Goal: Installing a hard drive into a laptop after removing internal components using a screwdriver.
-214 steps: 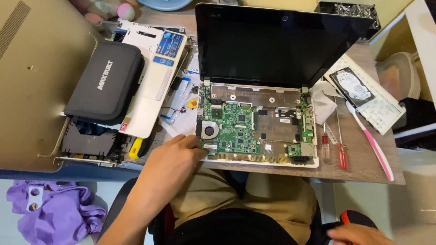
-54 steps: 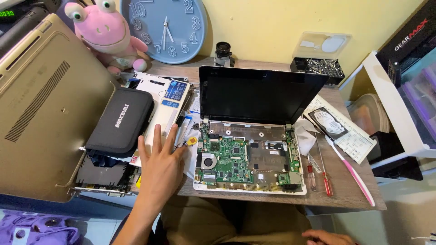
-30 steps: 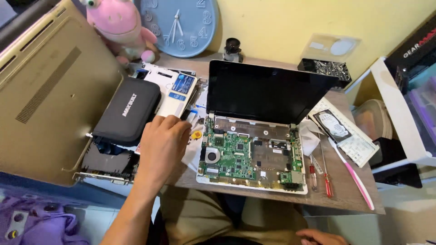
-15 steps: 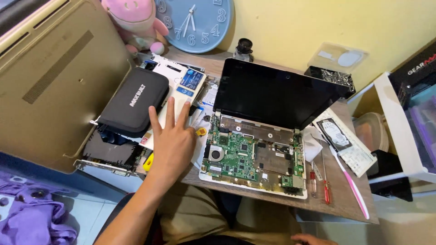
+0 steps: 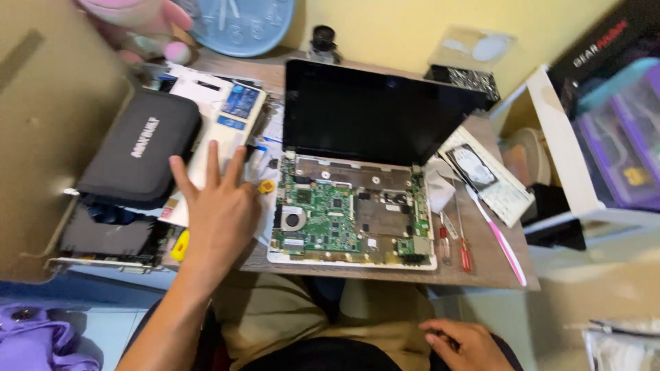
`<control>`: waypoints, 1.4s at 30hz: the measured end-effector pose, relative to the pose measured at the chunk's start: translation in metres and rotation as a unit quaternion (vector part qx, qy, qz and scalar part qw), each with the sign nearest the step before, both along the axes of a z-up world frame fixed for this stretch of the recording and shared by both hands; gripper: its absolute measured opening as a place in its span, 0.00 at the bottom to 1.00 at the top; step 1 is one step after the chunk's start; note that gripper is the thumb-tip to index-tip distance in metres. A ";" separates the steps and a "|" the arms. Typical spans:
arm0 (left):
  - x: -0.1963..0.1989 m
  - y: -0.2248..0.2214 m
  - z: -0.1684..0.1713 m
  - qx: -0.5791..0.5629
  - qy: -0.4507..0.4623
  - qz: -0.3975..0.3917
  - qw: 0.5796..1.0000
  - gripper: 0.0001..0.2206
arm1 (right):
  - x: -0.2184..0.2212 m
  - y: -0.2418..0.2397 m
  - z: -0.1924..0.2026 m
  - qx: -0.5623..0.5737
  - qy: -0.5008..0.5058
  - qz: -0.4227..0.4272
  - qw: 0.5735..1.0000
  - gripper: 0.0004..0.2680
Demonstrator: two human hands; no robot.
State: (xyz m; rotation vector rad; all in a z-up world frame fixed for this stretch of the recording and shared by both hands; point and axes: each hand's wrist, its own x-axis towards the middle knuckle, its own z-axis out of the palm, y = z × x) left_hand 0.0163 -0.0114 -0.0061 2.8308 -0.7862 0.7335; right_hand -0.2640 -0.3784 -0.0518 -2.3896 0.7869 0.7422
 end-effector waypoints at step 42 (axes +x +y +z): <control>-0.041 0.001 0.067 -0.288 0.262 0.015 0.921 0.04 | 0.052 -0.013 0.046 -0.228 -0.487 0.027 0.843 0.11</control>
